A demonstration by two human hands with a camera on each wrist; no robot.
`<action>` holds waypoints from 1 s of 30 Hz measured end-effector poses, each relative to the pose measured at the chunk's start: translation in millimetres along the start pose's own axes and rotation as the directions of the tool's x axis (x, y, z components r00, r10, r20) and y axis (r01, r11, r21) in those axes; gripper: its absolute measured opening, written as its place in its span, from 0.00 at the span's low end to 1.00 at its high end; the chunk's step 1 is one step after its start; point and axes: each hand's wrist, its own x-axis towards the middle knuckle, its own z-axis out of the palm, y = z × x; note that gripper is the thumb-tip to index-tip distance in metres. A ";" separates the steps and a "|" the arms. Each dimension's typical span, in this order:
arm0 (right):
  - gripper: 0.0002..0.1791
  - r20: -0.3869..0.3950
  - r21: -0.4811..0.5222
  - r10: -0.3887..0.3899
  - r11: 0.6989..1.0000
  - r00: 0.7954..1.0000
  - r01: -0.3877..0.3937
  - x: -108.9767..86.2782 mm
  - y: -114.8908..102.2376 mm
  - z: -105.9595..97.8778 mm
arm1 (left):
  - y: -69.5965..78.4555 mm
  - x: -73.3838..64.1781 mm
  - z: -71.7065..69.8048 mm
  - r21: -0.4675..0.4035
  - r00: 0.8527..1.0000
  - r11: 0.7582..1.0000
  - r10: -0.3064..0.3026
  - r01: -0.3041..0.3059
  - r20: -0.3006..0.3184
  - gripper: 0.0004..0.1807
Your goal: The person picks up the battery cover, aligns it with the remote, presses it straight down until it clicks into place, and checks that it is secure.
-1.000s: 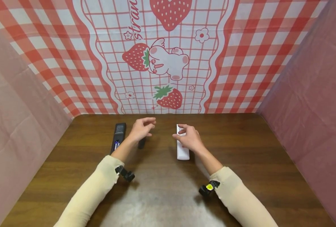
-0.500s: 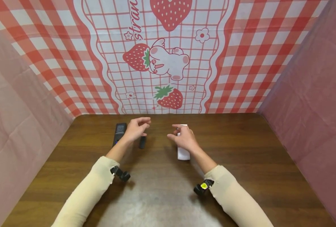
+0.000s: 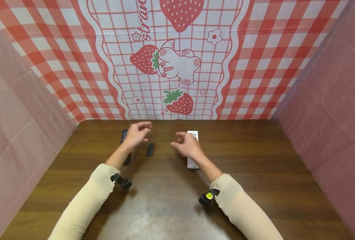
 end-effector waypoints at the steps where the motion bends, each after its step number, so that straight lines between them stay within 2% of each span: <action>1: 0.33 0.005 0.001 -0.001 1.000 1.000 0.001 0.0 -0.9 1.0 | -0.5 0.3 -1.4 0.001 1.000 1.000 0.000 0.000 -0.001 0.24; 10: 0.34 0.045 -0.001 0.004 1.000 0.999 -0.004 -0.1 -4.2 7.5 | -1.8 0.5 -13.4 -0.015 1.000 1.000 -0.010 0.010 -0.014 0.24; 30: 0.32 0.030 -0.031 -0.010 0.999 0.999 0.011 1.7 -7.8 19.9 | -14.2 -2.4 -46.6 -0.003 0.999 1.000 -0.022 0.022 -0.048 0.25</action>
